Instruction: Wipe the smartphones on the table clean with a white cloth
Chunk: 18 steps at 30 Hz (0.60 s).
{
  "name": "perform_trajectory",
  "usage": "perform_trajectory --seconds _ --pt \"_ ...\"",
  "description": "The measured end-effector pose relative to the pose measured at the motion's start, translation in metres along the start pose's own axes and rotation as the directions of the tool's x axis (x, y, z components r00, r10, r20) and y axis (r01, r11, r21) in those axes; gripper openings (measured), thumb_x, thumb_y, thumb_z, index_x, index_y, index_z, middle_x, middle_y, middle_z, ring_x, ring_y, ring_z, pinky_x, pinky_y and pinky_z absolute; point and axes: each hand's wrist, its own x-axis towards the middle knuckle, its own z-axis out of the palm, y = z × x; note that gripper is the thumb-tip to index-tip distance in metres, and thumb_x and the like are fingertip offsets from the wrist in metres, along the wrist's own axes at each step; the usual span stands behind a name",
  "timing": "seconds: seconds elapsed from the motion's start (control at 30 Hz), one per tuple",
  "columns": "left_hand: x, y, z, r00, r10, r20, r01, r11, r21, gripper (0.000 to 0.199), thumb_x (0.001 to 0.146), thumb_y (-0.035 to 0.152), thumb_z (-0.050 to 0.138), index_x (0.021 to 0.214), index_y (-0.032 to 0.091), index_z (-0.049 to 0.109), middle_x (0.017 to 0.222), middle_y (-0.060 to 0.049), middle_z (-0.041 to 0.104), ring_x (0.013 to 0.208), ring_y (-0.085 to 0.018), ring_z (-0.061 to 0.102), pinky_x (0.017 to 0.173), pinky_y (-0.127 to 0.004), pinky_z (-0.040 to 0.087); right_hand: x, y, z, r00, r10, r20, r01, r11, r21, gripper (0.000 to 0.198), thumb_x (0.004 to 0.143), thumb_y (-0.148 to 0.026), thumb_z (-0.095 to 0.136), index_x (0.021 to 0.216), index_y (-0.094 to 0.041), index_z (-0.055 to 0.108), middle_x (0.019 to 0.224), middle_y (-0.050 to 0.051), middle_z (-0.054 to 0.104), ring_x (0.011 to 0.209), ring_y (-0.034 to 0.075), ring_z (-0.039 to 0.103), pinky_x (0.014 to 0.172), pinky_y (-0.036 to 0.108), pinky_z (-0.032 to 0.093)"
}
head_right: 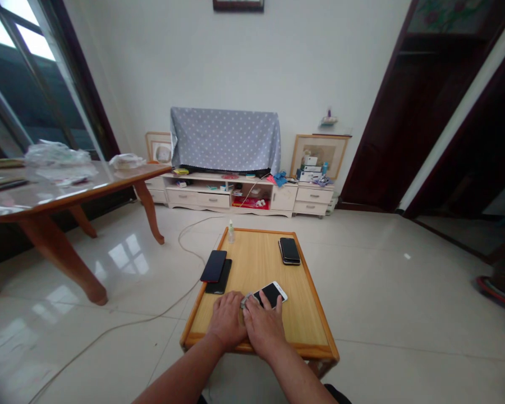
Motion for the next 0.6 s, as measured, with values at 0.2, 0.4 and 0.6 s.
perform_trajectory --seconds 0.2,0.4,0.6 --pt "0.002 0.001 0.001 1.0 -0.001 0.015 0.001 1.0 0.016 0.039 0.088 0.037 0.046 0.123 0.023 0.056 0.133 -0.01 0.057 0.129 -0.026 0.045 0.112 -0.041 0.024 -0.003 0.001 -0.003 1.0 0.013 0.017 -0.014 0.999 0.032 0.05 0.106 -0.045 0.016 0.143 -0.04 0.048 0.151 -0.002 0.05 0.149 0.027 0.026 0.115 0.067 -0.006" --pt "0.002 0.004 -0.001 1.0 -0.008 0.02 0.008 1.0 0.027 0.059 0.075 0.054 0.062 0.125 0.022 0.056 0.133 -0.011 0.057 0.128 -0.03 0.045 0.112 -0.043 0.024 0.016 0.041 -0.014 0.953 0.302 -0.003 -0.302 0.951 -0.062 0.051 0.105 -0.045 0.015 0.149 -0.04 0.039 0.159 -0.003 0.036 0.152 0.029 0.012 0.114 0.07 0.002" --pt "0.004 0.003 0.001 1.0 -0.003 0.005 0.003 1.0 0.023 0.057 0.076 0.053 0.061 0.123 0.022 0.057 0.132 -0.011 0.057 0.127 -0.03 0.046 0.11 -0.042 0.025 0.013 0.037 -0.005 0.971 0.24 -0.004 -0.239 0.968 -0.08 0.053 0.104 -0.046 0.015 0.152 -0.038 0.035 0.161 0.0 0.034 0.153 0.028 0.011 0.114 0.07 -0.001"
